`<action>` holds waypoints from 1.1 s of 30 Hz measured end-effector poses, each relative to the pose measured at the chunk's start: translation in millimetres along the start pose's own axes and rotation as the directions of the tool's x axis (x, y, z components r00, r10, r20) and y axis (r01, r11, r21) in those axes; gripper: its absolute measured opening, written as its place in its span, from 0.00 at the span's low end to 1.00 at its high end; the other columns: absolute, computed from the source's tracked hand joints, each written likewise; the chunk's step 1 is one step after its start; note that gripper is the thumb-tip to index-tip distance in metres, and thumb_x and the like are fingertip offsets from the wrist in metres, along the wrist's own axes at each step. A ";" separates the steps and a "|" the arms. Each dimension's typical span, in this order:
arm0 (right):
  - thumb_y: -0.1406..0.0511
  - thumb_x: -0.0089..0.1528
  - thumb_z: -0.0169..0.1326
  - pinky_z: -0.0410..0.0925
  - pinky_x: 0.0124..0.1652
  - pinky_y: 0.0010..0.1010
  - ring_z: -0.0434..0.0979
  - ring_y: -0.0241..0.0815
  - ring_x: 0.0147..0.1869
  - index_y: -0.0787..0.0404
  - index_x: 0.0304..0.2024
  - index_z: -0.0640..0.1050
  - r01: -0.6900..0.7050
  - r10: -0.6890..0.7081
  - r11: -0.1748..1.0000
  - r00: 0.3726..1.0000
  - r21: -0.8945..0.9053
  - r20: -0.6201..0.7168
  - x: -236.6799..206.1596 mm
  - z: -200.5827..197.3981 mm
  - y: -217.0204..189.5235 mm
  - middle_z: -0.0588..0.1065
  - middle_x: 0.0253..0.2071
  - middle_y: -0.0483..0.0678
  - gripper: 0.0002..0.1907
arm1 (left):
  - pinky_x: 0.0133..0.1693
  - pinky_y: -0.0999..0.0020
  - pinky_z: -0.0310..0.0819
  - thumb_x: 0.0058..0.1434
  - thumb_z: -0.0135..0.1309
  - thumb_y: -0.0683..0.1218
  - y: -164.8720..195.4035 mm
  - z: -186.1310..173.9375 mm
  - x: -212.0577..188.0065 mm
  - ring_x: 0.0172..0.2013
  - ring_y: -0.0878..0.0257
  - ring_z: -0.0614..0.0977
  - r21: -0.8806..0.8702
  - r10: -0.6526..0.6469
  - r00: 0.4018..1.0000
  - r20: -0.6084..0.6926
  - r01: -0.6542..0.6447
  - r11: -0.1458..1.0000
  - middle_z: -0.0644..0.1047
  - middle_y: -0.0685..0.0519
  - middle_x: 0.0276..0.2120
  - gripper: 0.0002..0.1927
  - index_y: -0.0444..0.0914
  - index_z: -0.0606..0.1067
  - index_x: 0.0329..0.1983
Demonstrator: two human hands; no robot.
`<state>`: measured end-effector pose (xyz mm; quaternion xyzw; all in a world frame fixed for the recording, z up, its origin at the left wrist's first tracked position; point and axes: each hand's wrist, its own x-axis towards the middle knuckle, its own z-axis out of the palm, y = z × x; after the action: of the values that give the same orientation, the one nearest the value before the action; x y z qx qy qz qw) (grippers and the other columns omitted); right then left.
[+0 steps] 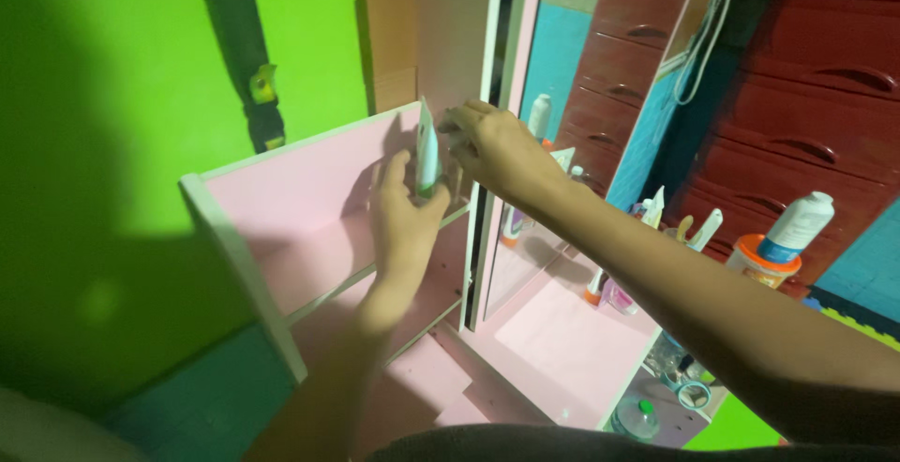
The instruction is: The person removes bottles, containers and toiletry items from a pink vanity dresser with a mirror, placing them on the floor and lower shelves, then wipes the empty shelves and edges using baby wipes. They handle each item one at a time and stack bottles on a lower surface as they clear the compartments.
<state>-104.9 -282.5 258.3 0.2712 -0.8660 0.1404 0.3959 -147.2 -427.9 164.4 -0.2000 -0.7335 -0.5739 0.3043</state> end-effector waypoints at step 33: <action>0.66 0.53 0.61 0.72 0.46 0.40 0.80 0.52 0.45 0.63 0.39 0.81 -0.737 0.761 0.639 0.562 -0.220 0.324 -337.4 -40.6 180.6 0.77 0.39 0.53 0.13 | 0.48 0.53 0.76 0.51 0.58 0.44 -52.4 279.3 -184.1 0.46 0.44 0.82 0.051 -0.099 0.473 0.875 0.113 0.992 0.81 0.39 0.41 0.22 0.37 0.74 0.50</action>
<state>-3.1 4.1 22.5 -0.1117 -0.9624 0.2123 0.1272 -106.1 -162.1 -41.3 -0.4207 -0.7931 -0.4145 -0.1494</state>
